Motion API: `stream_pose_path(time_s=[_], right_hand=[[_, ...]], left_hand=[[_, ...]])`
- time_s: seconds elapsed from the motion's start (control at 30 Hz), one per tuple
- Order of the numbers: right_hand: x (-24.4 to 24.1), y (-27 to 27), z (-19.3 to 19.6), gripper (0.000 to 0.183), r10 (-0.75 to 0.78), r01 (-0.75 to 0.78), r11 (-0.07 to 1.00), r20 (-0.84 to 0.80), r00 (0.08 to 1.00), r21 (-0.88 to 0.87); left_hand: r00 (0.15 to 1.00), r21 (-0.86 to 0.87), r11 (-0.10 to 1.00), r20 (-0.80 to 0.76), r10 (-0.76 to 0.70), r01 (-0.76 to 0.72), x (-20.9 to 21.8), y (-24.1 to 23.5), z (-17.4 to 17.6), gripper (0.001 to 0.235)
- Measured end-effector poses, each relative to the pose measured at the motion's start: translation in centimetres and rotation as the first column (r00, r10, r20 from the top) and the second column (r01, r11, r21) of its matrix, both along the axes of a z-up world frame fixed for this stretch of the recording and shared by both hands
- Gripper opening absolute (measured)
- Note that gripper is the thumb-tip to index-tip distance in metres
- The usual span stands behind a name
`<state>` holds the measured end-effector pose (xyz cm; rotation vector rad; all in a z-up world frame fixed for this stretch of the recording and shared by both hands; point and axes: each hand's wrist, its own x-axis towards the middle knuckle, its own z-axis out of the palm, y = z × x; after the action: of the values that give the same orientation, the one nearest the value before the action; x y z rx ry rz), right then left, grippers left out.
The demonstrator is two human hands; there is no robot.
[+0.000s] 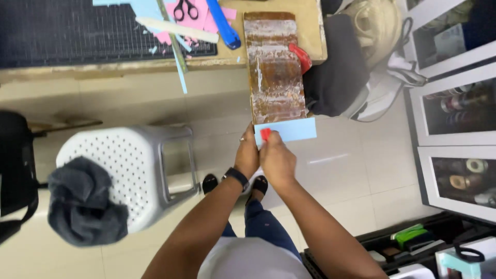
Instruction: Gluing and smoothing paper onto a surface using a scraper tool during a craft project
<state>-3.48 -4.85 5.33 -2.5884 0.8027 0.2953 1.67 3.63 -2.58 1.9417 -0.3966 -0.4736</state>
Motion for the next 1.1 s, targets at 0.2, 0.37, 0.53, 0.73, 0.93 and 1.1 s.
stream_pose_path(time_s=[0.2, 0.37, 0.53, 0.73, 0.93, 1.1], right_hand=[[-0.3, 2.1, -0.8, 0.029, -0.108, 0.103, 0.993, -0.065, 0.992, -0.063], [-2.0, 0.2, -0.2, 0.029, -0.162, 0.160, 0.974, -0.003, 0.987, -0.162], [-1.0, 3.4, 0.0, 0.038, -0.076, 0.082, 0.991, 0.053, 0.996, -0.110], [-2.8, -0.7, -1.6, 0.028, -0.240, 0.265, 0.929, 0.127, 0.963, -0.258], [-0.6, 1.0, 0.6, 0.029, 0.047, -0.034, 0.983, 0.071, 0.996, -0.182], [-2.6, -2.6, 0.5, 0.014, 0.478, -0.304, 0.821, 0.291, 0.829, -0.483]], left_hand=[[0.978, 0.115, 0.985, -0.178, -0.105, 0.127, 0.5, 0.4, 0.7, 0.099], [0.981, 0.182, 0.969, -0.133, -0.143, 0.166, 0.3, 1.4, 4.3, 0.094], [0.957, 0.150, 0.967, -0.237, -0.166, 0.205, 0.9, 1.2, 2.6, 0.092], [0.978, 0.214, 0.957, -0.118, -0.174, 0.196, 0.8, 1.4, 1.9, 0.093], [0.976, 0.325, 0.920, -0.099, -0.196, 0.218, 1.4, 0.8, 0.1, 0.081], [0.967, 0.216, 0.943, -0.083, -0.241, 0.254, 1.4, 1.9, 2.5, 0.092]])
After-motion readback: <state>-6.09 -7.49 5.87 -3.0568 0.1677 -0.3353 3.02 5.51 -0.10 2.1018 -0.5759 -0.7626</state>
